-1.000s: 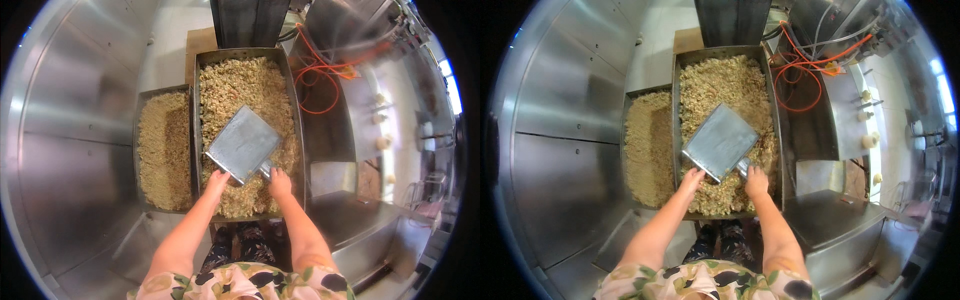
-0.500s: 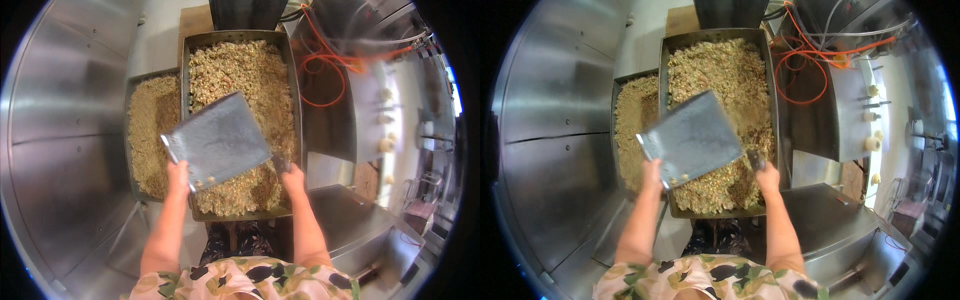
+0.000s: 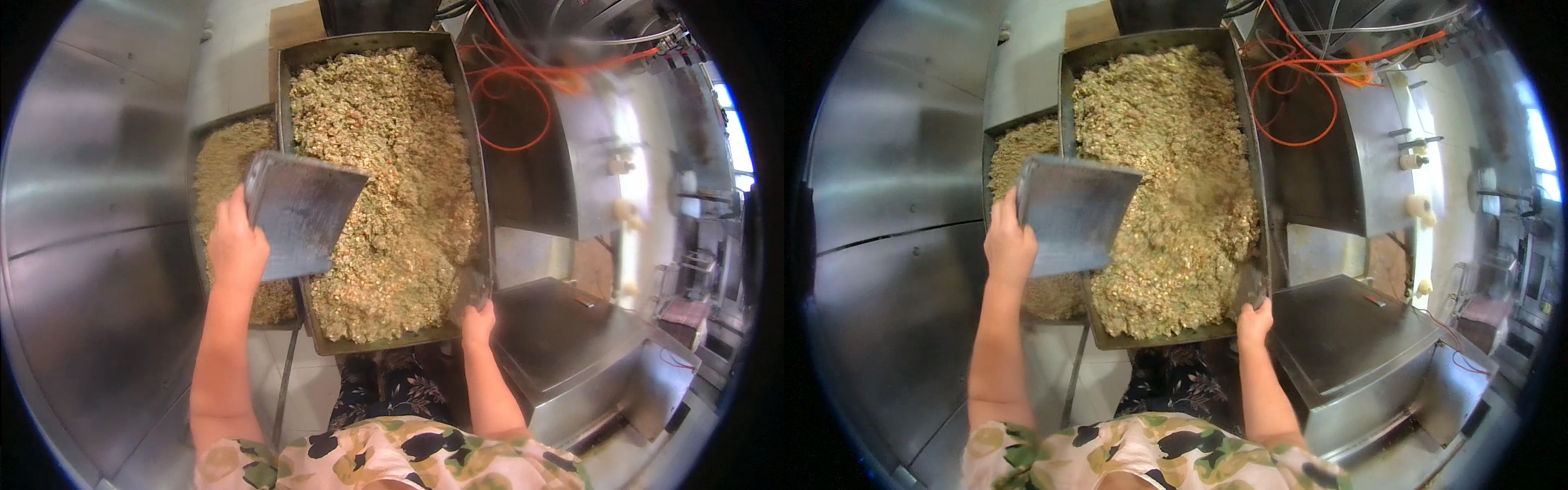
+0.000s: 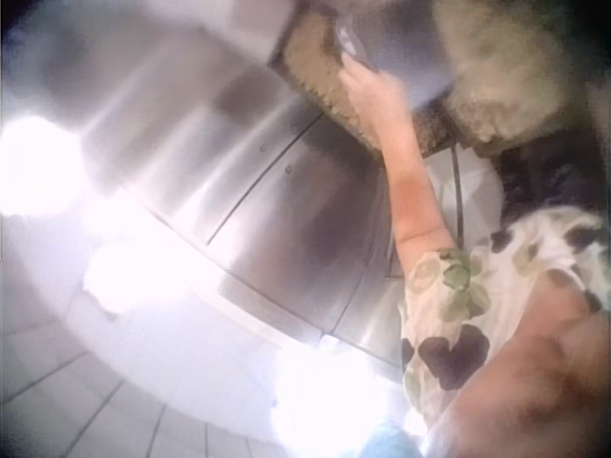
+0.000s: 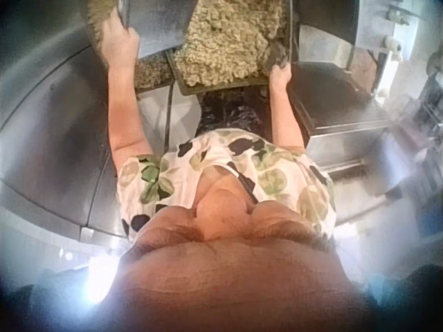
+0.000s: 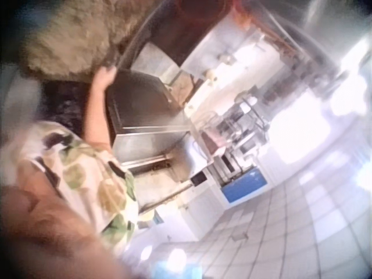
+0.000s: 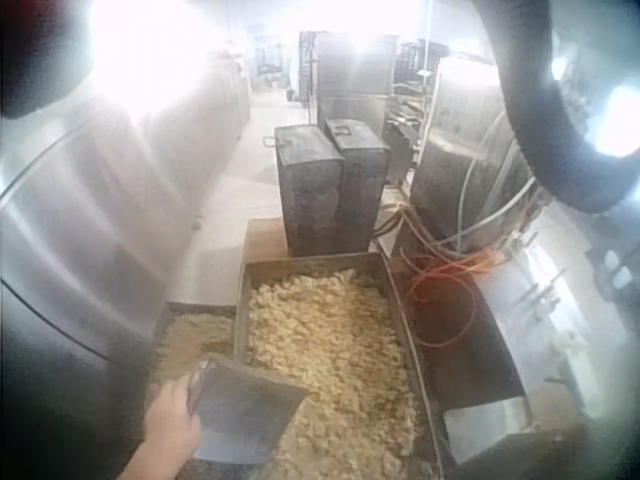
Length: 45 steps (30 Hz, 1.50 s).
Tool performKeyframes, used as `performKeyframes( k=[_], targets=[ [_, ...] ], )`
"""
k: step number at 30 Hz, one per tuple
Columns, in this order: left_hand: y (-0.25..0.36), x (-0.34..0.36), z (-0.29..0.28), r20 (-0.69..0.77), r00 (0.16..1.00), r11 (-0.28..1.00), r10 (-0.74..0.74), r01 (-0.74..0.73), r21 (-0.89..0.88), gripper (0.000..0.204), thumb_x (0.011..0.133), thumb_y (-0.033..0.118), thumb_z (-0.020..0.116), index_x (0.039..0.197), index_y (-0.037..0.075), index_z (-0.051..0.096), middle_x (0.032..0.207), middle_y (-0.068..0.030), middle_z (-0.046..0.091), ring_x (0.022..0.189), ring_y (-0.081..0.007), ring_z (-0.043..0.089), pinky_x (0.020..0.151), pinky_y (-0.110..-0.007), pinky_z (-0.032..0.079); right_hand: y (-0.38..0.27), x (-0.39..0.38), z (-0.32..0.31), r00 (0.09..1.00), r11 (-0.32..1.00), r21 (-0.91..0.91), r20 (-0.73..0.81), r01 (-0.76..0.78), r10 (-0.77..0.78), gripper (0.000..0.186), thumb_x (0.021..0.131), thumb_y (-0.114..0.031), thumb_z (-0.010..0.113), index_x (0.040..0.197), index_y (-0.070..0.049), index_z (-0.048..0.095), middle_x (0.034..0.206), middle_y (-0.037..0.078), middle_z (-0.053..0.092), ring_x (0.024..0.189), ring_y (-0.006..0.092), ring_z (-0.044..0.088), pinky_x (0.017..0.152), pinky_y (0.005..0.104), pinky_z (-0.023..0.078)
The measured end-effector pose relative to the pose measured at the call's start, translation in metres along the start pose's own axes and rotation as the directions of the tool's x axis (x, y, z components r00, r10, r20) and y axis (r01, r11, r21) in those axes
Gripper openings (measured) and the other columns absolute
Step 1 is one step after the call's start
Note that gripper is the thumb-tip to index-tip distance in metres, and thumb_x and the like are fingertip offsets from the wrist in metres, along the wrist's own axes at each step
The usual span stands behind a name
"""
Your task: The person cuts a large mass of dough on a table using a bench scraper, then places a portion into a metal tray. They subsequently scoop a grainy mixture from a large bin into a tray using a metal scoop, repeating the scooping and leveling process multiple times.
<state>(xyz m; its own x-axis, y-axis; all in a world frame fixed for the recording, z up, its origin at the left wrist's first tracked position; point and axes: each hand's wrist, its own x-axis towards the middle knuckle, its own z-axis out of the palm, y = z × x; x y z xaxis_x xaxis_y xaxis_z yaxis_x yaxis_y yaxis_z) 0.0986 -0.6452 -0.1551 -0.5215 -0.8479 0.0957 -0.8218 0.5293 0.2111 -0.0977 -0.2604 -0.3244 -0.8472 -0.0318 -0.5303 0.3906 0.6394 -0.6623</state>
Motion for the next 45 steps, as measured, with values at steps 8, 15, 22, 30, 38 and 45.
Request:
performKeyframes(
  k=[8, 15, 22, 30, 38, 45],
  targets=[
    [0.053, 0.107, 0.046, 0.081, 0.951, 0.933, 0.299, -0.309, 0.183, 0.045, 0.080, 0.003, 0.056, 0.124, 0.004, 0.052, 0.108, -0.0178, 0.059, 0.093, -0.0355, 0.063, 0.077, -0.046, 0.051, 0.026, 0.003, 0.018, 0.998, 0.980, 0.191, 0.021, -0.058, 0.055, 0.027, 0.081, 0.006, 0.055, 0.107, -0.002, 0.058, 0.090, 0.004, 0.063, 0.078, 0.0165, 0.057, 0.071, 0.0303, 0.047],
    [0.082, 0.155, 0.092, 0.273, 0.868, 0.897, 0.414, -0.440, 0.039, 0.039, 0.082, 0.004, 0.052, 0.121, 0.006, 0.055, 0.107, -0.0190, 0.061, 0.098, -0.0342, 0.064, 0.083, -0.046, 0.052, 0.015, 0.010, 0.042, 0.922, 0.886, 0.257, 0.077, -0.385, 0.379, 0.033, 0.078, 0.009, 0.053, 0.108, -0.003, 0.059, 0.089, 0.004, 0.058, 0.074, 0.0182, 0.052, 0.061, 0.0348, 0.041],
    [0.023, 0.155, 0.126, 0.324, 0.893, 0.949, 0.313, -0.280, -0.144, 0.041, 0.081, 0.001, 0.049, 0.122, 0.007, 0.055, 0.113, -0.0167, 0.061, 0.100, -0.0389, 0.062, 0.085, -0.047, 0.050, 0.019, 0.016, 0.085, 0.807, 0.697, 0.446, 0.108, -0.561, 0.581, 0.022, 0.066, 0.009, 0.054, 0.086, -0.002, 0.054, 0.080, 0.008, 0.051, 0.070, 0.0203, 0.049, 0.054, 0.0343, 0.036],
    [0.016, 0.157, 0.139, 0.354, 0.870, 0.938, 0.342, -0.295, -0.182, 0.044, 0.081, 0.001, 0.049, 0.124, 0.009, 0.054, 0.114, -0.0168, 0.060, 0.099, -0.0385, 0.062, 0.084, -0.047, 0.050, 0.009, 0.009, 0.142, 0.772, 0.527, 0.601, 0.267, -0.601, 0.576, 0.028, 0.077, 0.006, 0.048, 0.103, -0.002, 0.051, 0.094, 0.009, 0.051, 0.080, 0.0239, 0.048, 0.068, 0.0380, 0.040],
    [0.018, 0.157, 0.137, 0.363, 0.868, 0.941, 0.337, -0.301, -0.154, 0.042, 0.082, 0.002, 0.051, 0.124, 0.008, 0.054, 0.111, -0.0170, 0.060, 0.095, -0.0384, 0.064, 0.082, -0.046, 0.052, -0.154, -0.013, 0.231, 0.946, 0.909, 0.365, 0.313, -0.201, 0.084, 0.009, 0.085, -0.008, 0.061, 0.091, -0.002, 0.058, 0.078, 0.002, 0.054, 0.077, 0.0150, 0.052, 0.068, 0.0317, 0.044],
    [0.020, 0.162, 0.136, 0.433, 0.850, 0.954, 0.300, -0.265, -0.141, 0.036, 0.082, 0.002, 0.052, 0.118, 0.004, 0.056, 0.107, -0.0186, 0.061, 0.094, -0.0379, 0.064, 0.081, -0.046, 0.052, -0.104, -0.072, 0.093, 0.884, 0.862, -0.236, 0.266, 0.448, -0.386, 0.016, 0.080, -0.004, 0.069, 0.093, -0.002, 0.061, 0.091, 0.012, 0.067, 0.082, 0.0243, 0.065, 0.073, 0.0335, 0.052]
  ],
)
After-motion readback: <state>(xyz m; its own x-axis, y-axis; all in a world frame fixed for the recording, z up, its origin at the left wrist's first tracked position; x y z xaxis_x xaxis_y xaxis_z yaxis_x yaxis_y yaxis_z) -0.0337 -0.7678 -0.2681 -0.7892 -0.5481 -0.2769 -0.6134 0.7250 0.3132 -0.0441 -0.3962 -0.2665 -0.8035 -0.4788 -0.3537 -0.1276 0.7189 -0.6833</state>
